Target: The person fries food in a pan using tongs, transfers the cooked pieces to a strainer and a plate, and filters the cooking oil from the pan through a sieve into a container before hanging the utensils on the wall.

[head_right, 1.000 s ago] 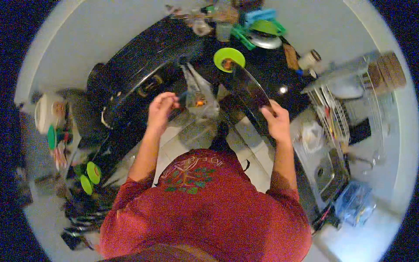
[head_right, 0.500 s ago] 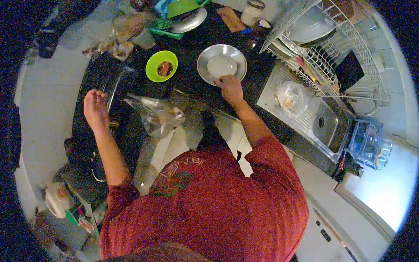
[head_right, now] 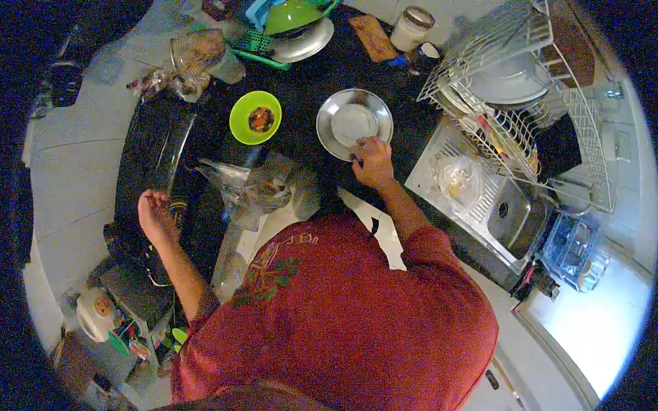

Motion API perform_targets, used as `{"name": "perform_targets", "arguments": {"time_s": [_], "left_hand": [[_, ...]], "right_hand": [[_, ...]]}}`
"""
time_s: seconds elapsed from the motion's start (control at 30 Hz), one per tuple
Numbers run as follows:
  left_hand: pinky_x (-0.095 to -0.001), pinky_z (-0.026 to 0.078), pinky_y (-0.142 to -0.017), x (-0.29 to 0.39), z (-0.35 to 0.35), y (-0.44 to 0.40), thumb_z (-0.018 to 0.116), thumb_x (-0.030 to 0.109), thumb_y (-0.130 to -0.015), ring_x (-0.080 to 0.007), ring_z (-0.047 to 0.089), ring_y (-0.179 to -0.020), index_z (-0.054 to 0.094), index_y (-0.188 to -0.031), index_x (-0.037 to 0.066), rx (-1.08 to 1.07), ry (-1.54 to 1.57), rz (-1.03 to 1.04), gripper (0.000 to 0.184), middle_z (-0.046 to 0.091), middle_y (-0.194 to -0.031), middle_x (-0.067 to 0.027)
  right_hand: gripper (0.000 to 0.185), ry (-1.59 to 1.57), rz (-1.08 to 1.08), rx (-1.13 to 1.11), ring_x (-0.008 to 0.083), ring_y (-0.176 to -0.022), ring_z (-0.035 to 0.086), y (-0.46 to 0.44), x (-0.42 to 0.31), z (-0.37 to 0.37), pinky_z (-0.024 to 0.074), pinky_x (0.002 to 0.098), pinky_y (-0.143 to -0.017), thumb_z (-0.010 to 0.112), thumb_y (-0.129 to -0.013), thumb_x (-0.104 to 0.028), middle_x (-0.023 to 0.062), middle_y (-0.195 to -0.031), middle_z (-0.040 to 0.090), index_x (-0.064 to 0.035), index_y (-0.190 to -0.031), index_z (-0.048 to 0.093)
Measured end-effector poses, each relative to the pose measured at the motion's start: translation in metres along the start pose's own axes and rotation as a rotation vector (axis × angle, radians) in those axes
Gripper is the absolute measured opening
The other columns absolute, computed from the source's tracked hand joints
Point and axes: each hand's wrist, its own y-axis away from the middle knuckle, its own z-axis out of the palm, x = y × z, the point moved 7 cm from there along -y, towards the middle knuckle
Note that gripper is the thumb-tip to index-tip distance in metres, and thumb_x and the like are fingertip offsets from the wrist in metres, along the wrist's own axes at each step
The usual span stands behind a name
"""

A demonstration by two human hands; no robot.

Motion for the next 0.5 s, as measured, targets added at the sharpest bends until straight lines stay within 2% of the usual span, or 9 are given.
{"name": "perform_targets", "arguments": {"time_s": [0.07,0.1,0.17,0.2,0.27,0.3,0.37,0.43,0.5], "left_hand": [[-0.0341,0.047,-0.078,-0.010,-0.013,0.009,0.053,0.021,-0.094,-0.0187,0.055,-0.079,0.056,-0.099,0.000,0.054,0.051,-0.090,0.022,0.057,-0.086,-0.0079],[-0.0343,0.047,-0.077,-0.013,-0.022,0.013,0.053,0.022,-0.094,-0.0194,0.056,-0.079,0.056,-0.097,0.001,0.048,0.026,-0.054,0.021,0.058,-0.086,-0.0083],[-0.0346,0.047,-0.078,-0.018,-0.032,0.020,0.054,0.023,-0.094,-0.0191,0.056,-0.080,0.057,-0.097,0.002,0.073,0.032,-0.079,0.022,0.058,-0.086,-0.0085],[-0.0347,0.047,-0.078,-0.019,-0.038,0.025,0.054,0.024,-0.094,-0.0188,0.056,-0.080,0.057,-0.098,0.002,0.084,0.033,-0.089,0.022,0.058,-0.086,-0.0086],[-0.0343,0.047,-0.078,-0.015,-0.044,0.036,0.053,0.025,-0.094,-0.0187,0.057,-0.080,0.057,-0.097,0.002,0.082,0.068,-0.078,0.023,0.058,-0.086,-0.0088],[-0.0338,0.047,-0.078,-0.015,-0.053,0.042,0.052,0.025,-0.095,-0.0184,0.056,-0.079,0.056,-0.097,0.003,0.120,0.042,-0.089,0.023,0.058,-0.085,-0.0085],[-0.0337,0.047,-0.078,-0.012,-0.072,0.053,0.052,0.026,-0.095,-0.0184,0.056,-0.079,0.056,-0.096,0.002,0.152,0.031,-0.084,0.024,0.058,-0.084,-0.0083],[-0.0335,0.047,-0.078,-0.007,-0.090,0.061,0.051,0.027,-0.095,-0.0182,0.056,-0.077,0.056,-0.095,0.001,0.115,0.003,-0.076,0.026,0.058,-0.083,-0.0079],[-0.0331,0.047,-0.077,-0.005,-0.109,0.076,0.051,0.027,-0.095,-0.0183,0.056,-0.077,0.056,-0.095,0.001,0.147,-0.013,-0.073,0.026,0.058,-0.083,-0.0083]], "right_hand": [[0.026,0.012,-0.014,-0.010,0.0326,-0.109,0.050,-0.010,-0.004,0.000,0.0390,0.0471,-0.093,0.065,-0.070,-0.019,0.0106,-0.112,0.058,-0.0118,-0.096,0.067],[0.025,-0.106,-0.005,0.028,0.0323,-0.107,0.051,-0.016,-0.011,-0.002,0.0406,0.0455,-0.093,0.064,-0.072,-0.017,0.0108,-0.111,0.059,-0.0114,-0.096,0.067],[0.022,-0.232,-0.024,0.037,0.0282,-0.097,0.058,-0.041,-0.043,-0.006,0.0462,0.0375,-0.089,0.063,-0.079,-0.015,0.0116,-0.102,0.063,-0.0072,-0.099,0.066],[0.022,-0.246,-0.062,0.025,0.0282,-0.097,0.058,-0.061,-0.067,-0.007,0.0462,0.0375,-0.089,0.063,-0.079,-0.015,0.0116,-0.102,0.063,-0.0072,-0.099,0.066],[0.023,-0.839,0.241,-0.236,0.0191,-0.093,0.061,-0.087,-0.103,0.024,0.0481,0.0313,-0.084,0.061,-0.085,-0.010,0.0084,-0.100,0.065,-0.0028,-0.107,0.063],[0.022,-1.090,0.246,-0.246,0.0142,-0.091,0.062,-0.104,-0.129,0.042,0.0490,0.0267,-0.082,0.057,-0.089,-0.011,0.0094,-0.100,0.066,0.0000,-0.107,0.062],[0.024,-1.091,0.129,-0.350,0.0168,-0.095,0.062,-0.146,-0.195,0.044,0.0490,0.0286,-0.085,0.054,-0.090,-0.012,0.0115,-0.105,0.065,0.0005,-0.110,0.061],[0.029,-1.599,0.236,-0.467,0.0201,-0.095,0.063,-0.186,-0.258,0.071,0.0498,0.0305,-0.085,0.052,-0.091,-0.014,0.0129,-0.108,0.064,-0.0001,-0.116,0.056],[0.041,-1.855,0.246,-0.600,0.0284,-0.105,0.059,-0.225,-0.314,0.088,0.0475,0.0380,-0.091,0.050,-0.093,-0.022,0.0176,-0.120,0.057,0.0001,-0.127,0.045]]}}
